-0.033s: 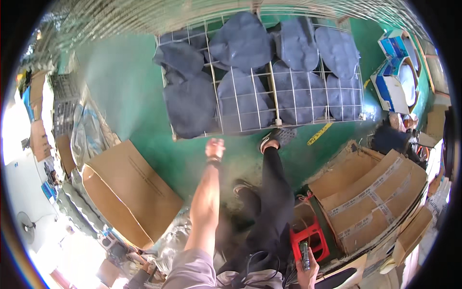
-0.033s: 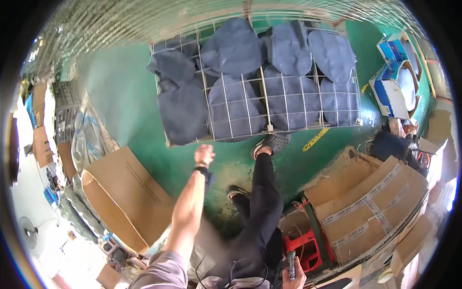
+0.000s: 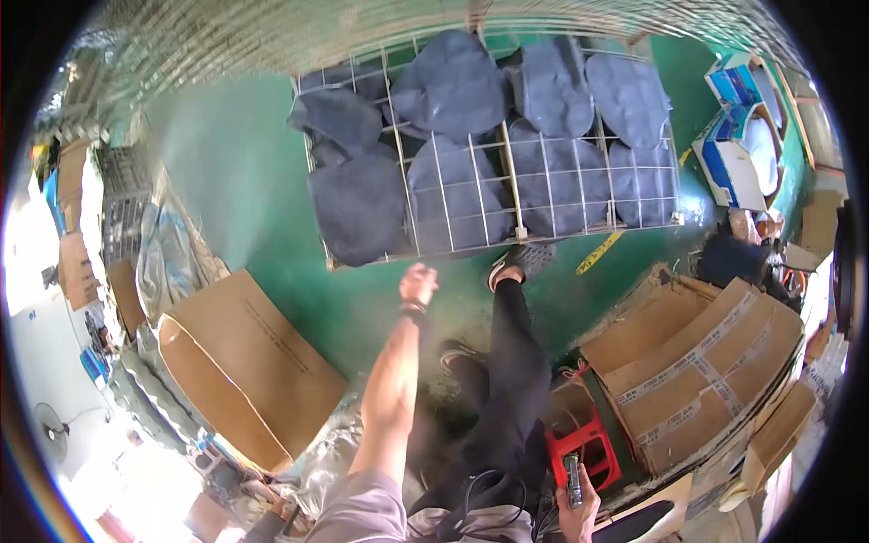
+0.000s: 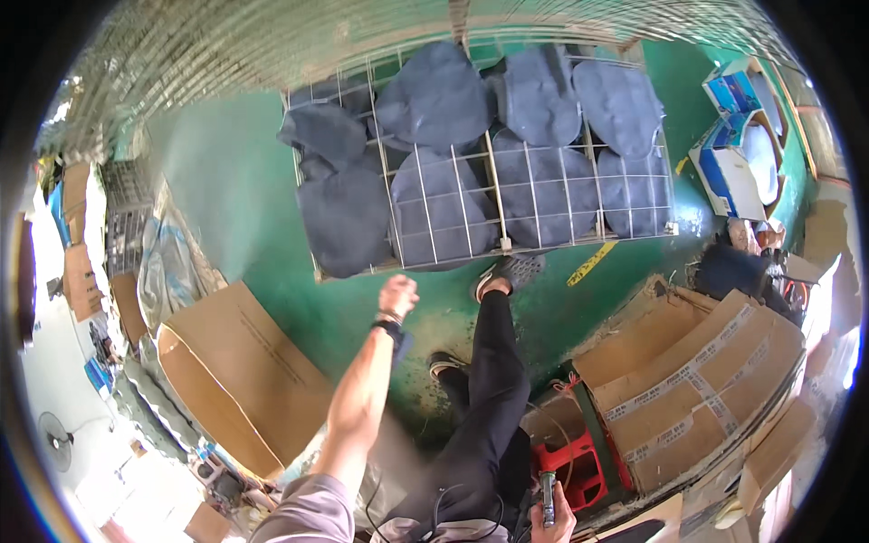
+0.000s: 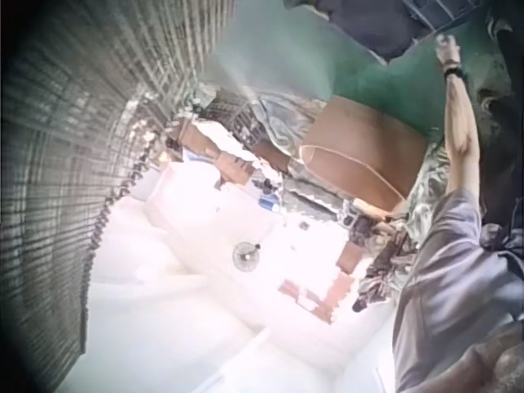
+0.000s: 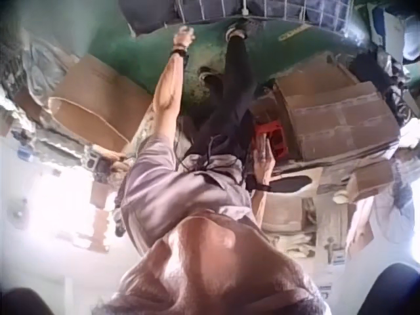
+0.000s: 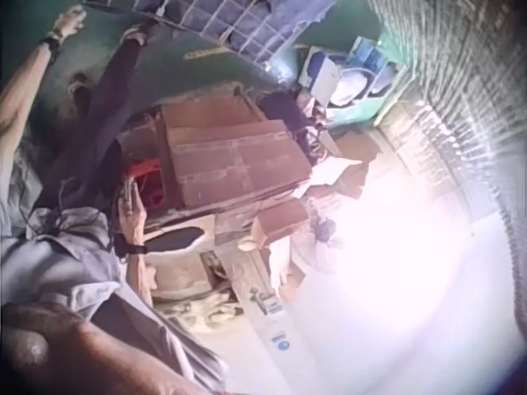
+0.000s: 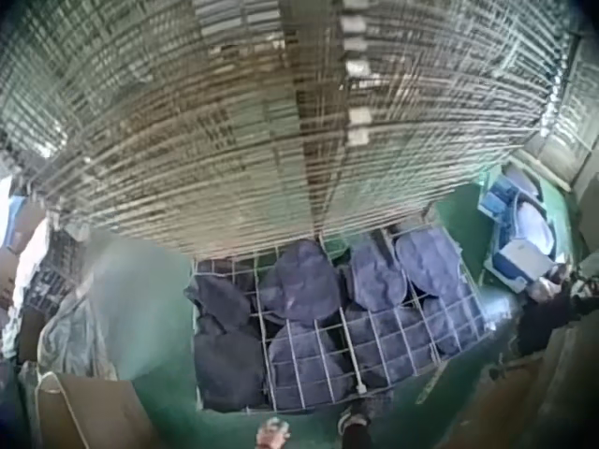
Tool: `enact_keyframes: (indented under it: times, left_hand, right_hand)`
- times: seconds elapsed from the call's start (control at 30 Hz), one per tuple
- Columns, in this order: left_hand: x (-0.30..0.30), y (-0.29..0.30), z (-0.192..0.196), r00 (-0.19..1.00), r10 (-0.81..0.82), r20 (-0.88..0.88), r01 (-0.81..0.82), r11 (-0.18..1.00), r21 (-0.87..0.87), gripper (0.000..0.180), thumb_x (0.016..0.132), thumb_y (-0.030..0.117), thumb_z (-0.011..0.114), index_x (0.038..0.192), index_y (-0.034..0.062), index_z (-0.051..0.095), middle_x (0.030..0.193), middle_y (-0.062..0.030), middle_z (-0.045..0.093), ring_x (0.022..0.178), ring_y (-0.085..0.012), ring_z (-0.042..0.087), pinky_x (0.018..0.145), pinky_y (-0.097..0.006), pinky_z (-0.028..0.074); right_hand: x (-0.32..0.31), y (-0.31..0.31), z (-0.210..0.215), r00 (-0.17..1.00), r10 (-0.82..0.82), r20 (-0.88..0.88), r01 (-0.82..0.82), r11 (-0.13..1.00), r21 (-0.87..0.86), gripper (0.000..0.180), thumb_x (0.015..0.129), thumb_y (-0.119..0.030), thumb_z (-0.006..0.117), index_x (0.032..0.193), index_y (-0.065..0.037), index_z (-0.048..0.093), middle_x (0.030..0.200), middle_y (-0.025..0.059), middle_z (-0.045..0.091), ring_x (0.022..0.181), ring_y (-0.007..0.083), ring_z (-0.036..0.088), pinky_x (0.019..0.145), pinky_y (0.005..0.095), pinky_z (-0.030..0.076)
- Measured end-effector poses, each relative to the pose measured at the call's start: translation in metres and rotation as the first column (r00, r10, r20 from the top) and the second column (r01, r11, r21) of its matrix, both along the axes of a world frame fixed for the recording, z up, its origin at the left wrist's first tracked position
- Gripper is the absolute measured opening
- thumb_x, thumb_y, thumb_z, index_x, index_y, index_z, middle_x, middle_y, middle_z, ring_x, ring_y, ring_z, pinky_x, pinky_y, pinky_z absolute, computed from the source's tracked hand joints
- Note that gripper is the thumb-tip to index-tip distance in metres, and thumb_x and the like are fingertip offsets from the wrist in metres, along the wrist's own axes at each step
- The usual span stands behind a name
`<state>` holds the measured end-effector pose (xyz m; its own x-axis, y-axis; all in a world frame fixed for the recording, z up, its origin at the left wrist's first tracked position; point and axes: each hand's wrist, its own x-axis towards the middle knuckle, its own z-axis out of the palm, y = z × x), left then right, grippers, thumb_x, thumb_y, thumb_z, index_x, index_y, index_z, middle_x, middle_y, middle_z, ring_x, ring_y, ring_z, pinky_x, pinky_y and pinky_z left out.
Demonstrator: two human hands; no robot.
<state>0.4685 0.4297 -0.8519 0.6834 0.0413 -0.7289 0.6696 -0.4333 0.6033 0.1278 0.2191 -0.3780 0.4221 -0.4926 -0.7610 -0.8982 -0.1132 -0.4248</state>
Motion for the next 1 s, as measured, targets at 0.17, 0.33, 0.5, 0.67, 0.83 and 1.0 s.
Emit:
enact_keyframes:
  times: [0.17, 0.33, 0.5, 0.67, 0.83, 1.0]
  left_hand:
    - [-0.059, -0.09, 0.103, 0.715, -0.699, -0.026, 0.699, 0.714, 0.042, 0.05, 0.087, 0.035, 0.072, 0.13, 0.0132, 0.061, 0.101, -0.0097, 0.074, 0.099, -0.0274, 0.07, 0.089, -0.04, 0.055]
    - [-0.089, -0.127, 0.155, 0.567, -0.824, -0.006, 0.822, 0.566, -0.062, 0.051, 0.086, 0.037, 0.072, 0.132, 0.0143, 0.062, 0.107, -0.0092, 0.074, 0.096, -0.0255, 0.071, 0.088, -0.039, 0.055]
    - [-0.078, -0.152, 0.206, 0.452, -0.877, -0.162, 0.819, 0.48, -0.316, 0.037, 0.093, 0.024, 0.066, 0.126, 0.0062, 0.064, 0.088, -0.0071, 0.071, 0.068, -0.0168, 0.067, 0.056, -0.031, 0.054]
    - [-0.072, -0.155, 0.245, 0.196, -0.926, -0.322, 0.916, 0.289, -0.276, 0.017, 0.087, 0.009, 0.059, 0.072, 0.0153, 0.056, 0.061, -0.0003, 0.05, 0.048, -0.0155, 0.049, 0.039, -0.03, 0.036]
    - [-0.07, -0.165, 0.281, 0.037, -0.939, -0.343, 0.987, 0.089, -0.137, 0.009, 0.084, 0.013, 0.062, 0.09, 0.0095, 0.067, 0.075, -0.0086, 0.061, 0.063, -0.0235, 0.06, 0.052, -0.041, 0.051]
    - [-0.088, -0.225, 0.305, -0.59, -0.798, 0.12, 0.798, -0.6, -0.064, 0.018, 0.085, 0.017, 0.063, 0.094, 0.0034, 0.07, 0.081, -0.0078, 0.065, 0.077, -0.0243, 0.067, 0.063, -0.04, 0.058]
  right_hand:
    - [0.002, 0.018, 0.063, 0.978, -0.205, 0.033, 0.206, 0.976, -0.068, 0.051, 0.094, -0.016, 0.065, 0.141, -0.002, 0.053, 0.127, 0.0246, 0.065, 0.109, 0.0323, 0.066, 0.09, 0.0381, 0.051]
    - [-0.024, 0.039, 0.151, 0.848, -0.52, 0.099, 0.528, 0.845, -0.079, 0.05, 0.094, -0.009, 0.063, 0.142, -0.002, 0.054, 0.127, 0.0211, 0.066, 0.104, 0.0283, 0.066, 0.087, 0.0367, 0.051]
    - [-0.103, 0.092, 0.206, 0.782, -0.548, 0.296, 0.621, 0.647, -0.442, 0.063, 0.077, -0.001, 0.071, 0.137, 0.0, 0.053, 0.099, 0.022, 0.067, 0.089, 0.0408, 0.066, 0.079, 0.0429, 0.054]
    - [-0.145, 0.167, 0.267, 0.512, -0.746, 0.426, 0.796, 0.225, -0.563, 0.064, 0.074, 0.001, 0.074, 0.136, 0.0, 0.055, 0.101, 0.0204, 0.067, 0.089, 0.0373, 0.067, 0.079, 0.0406, 0.054]
    - [-0.158, 0.231, 0.311, 0.111, -0.813, 0.572, 0.858, -0.212, -0.468, 0.053, 0.083, 0.001, 0.071, 0.134, 0.004, 0.056, 0.108, 0.0212, 0.069, 0.09, 0.0278, 0.072, 0.081, 0.0342, 0.054]
    - [-0.145, 0.262, 0.335, -0.05, -0.797, 0.603, 0.754, -0.425, -0.5, 0.06, 0.078, 0.004, 0.074, 0.136, 0.002, 0.056, 0.104, 0.0207, 0.069, 0.088, 0.0345, 0.069, 0.08, 0.0364, 0.055]
